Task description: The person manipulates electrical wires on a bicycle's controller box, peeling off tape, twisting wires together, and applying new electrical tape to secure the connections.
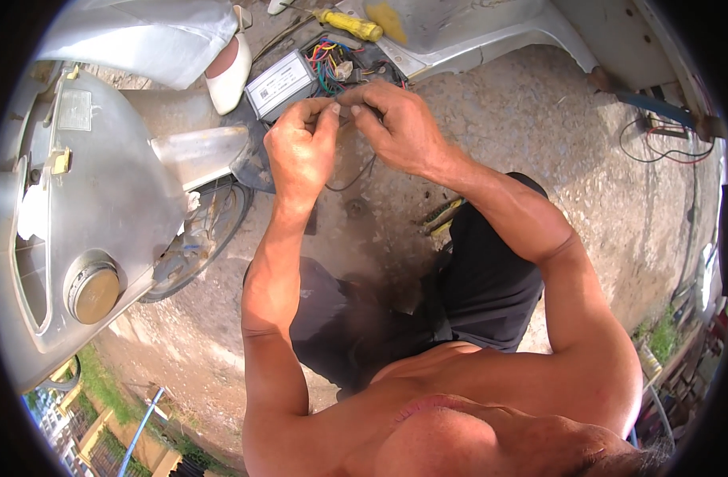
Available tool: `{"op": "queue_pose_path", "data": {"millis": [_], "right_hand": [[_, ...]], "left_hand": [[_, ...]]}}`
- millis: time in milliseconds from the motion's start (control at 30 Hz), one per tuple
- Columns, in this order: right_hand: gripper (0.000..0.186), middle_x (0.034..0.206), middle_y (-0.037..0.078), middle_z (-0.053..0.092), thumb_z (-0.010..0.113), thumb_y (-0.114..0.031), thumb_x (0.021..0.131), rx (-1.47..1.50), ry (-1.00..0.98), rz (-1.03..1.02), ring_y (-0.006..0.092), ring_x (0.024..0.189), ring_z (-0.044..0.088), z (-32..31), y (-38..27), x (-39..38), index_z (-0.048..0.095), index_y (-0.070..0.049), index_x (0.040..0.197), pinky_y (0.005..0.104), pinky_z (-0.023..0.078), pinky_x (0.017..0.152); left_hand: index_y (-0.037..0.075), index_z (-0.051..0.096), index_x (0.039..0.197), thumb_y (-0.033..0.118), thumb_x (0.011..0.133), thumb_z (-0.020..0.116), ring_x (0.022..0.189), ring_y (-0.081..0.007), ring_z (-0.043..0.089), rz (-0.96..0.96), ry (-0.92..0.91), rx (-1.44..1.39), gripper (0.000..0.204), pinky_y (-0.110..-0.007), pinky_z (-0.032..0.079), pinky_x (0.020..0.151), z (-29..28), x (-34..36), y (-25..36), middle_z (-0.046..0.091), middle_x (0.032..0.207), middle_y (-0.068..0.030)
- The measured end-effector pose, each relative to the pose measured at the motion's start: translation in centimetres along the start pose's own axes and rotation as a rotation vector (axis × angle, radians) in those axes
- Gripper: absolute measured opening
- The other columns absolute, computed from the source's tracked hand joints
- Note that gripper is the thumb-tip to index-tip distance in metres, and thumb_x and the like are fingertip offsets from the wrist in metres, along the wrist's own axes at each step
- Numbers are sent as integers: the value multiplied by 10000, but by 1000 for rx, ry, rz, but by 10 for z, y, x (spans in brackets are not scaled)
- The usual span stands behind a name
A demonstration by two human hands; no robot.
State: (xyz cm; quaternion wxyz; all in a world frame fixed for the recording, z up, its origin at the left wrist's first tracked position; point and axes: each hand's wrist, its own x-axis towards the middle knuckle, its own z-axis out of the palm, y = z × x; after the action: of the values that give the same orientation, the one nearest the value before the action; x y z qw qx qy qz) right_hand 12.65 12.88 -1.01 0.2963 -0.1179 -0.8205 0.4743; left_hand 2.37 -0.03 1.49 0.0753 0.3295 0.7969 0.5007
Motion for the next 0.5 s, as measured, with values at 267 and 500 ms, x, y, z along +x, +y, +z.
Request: {"op": "queue_pose_path", "data": {"millis": [267,500], "right_hand": [[256,951,130,711,658,-87,879,-206,-42,-128,358,773,700,0,-13,-7,692,-30,1126,447,572,638],[295,870,163,723,647,-124,890,-71,-136,93,348,757,706,-6,-25,-5,687,-34,1168,453,551,640]], "left_hand": [[-6,714,928,164,999,640,551,-64,513,-518,-318,-539,198,-231,344,441,-19,8,-15,673,753,-31],[-12,723,910,180,976,648,547,-93,514,-626,-350,-716,216,-259,373,463,-22,9,-18,703,796,-72]]}}
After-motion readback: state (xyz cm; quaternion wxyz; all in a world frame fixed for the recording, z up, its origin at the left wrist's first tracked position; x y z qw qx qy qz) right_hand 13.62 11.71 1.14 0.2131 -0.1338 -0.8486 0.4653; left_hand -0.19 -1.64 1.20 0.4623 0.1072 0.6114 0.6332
